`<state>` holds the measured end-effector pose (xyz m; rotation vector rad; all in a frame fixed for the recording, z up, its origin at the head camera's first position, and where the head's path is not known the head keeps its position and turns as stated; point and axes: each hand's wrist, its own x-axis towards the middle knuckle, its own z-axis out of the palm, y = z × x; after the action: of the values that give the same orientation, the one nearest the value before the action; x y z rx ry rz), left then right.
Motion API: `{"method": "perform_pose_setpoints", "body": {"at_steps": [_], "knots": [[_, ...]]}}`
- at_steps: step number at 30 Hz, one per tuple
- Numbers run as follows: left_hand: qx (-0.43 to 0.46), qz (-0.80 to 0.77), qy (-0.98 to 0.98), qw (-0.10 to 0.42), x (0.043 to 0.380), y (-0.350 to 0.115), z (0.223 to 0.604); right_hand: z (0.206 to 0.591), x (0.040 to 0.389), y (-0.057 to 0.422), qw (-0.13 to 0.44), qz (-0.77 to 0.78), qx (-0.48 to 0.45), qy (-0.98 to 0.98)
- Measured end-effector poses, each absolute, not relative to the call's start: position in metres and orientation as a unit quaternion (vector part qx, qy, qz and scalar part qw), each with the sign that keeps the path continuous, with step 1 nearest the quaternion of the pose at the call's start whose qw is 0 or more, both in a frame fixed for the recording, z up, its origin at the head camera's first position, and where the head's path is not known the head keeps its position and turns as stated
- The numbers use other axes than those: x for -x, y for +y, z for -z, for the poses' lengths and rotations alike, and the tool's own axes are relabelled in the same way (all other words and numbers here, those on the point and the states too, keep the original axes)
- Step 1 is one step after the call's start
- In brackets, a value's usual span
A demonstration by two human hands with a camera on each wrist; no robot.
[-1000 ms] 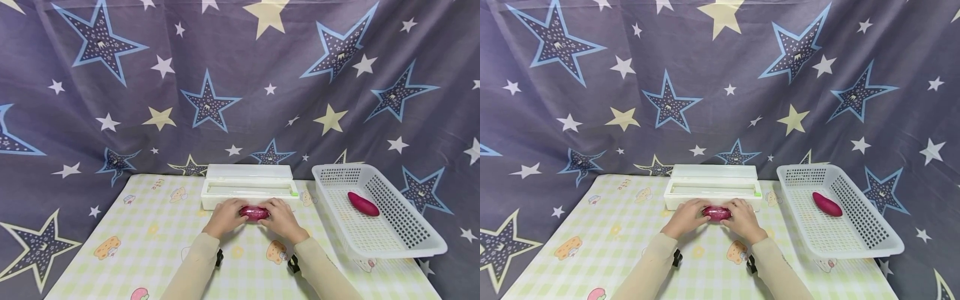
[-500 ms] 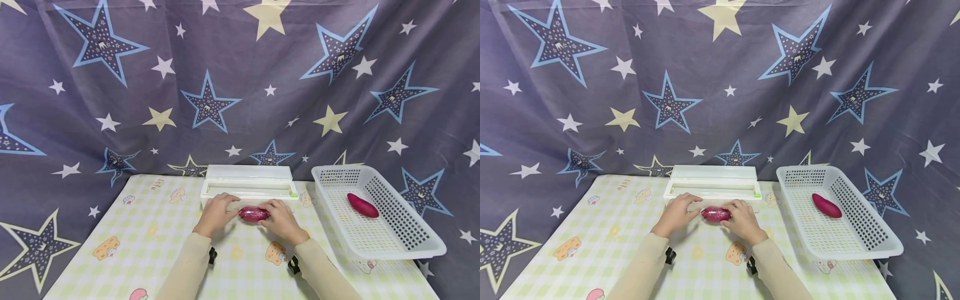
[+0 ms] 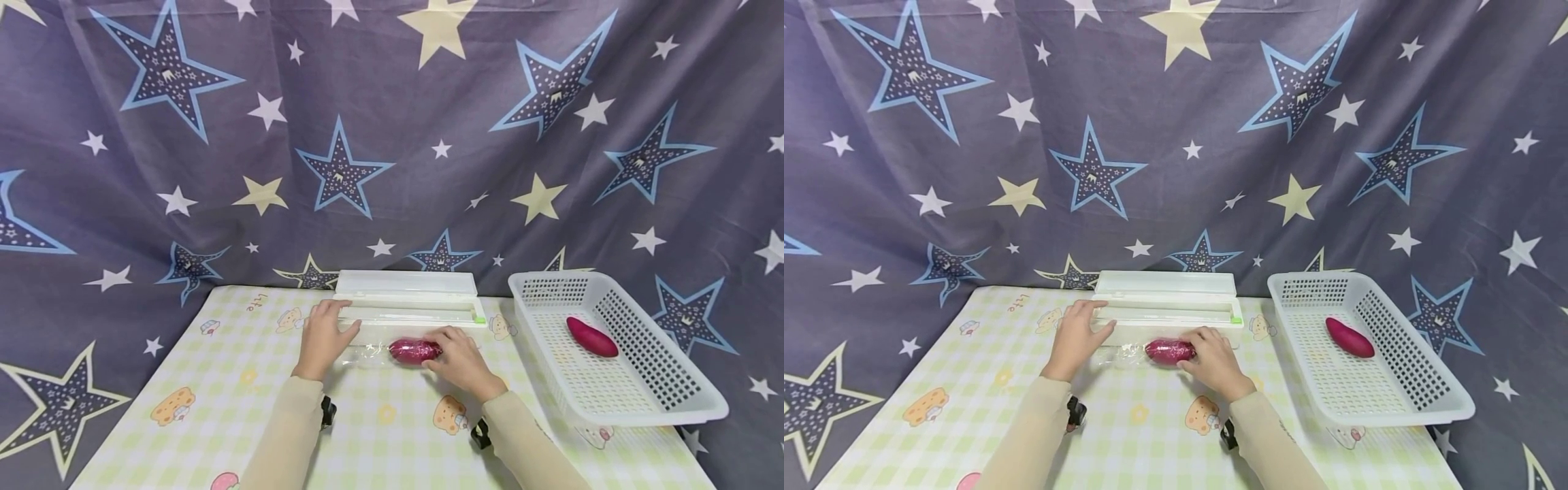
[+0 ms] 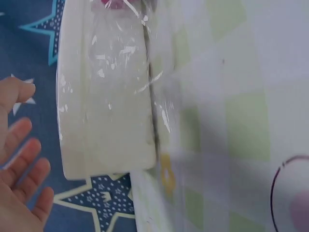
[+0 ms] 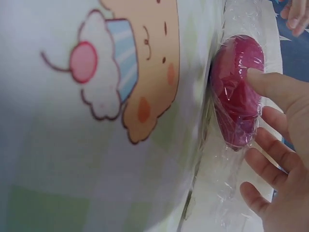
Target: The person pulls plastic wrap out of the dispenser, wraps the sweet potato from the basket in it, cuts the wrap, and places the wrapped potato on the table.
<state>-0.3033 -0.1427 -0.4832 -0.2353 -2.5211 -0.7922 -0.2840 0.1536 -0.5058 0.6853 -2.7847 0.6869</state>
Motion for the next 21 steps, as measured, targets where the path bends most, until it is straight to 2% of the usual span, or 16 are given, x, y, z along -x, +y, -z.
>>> {"method": "perform_pose_setpoints", "body": {"at_steps": [5,13,21], "knots": [[0.041,0.339,-0.915,0.216,0.310,-0.155,0.489,0.504,0.283,0.156,0.098,-0.242,-0.236,-0.936],[0.003,0.411,-0.903,0.125,0.317,-0.163,0.500,0.499,0.279,0.158,0.103,-0.246,-0.242,-0.933],[0.003,0.457,-0.885,0.093,0.319,-0.165,0.511,0.498,0.277,0.163,0.106,-0.248,-0.240,-0.932]]}}
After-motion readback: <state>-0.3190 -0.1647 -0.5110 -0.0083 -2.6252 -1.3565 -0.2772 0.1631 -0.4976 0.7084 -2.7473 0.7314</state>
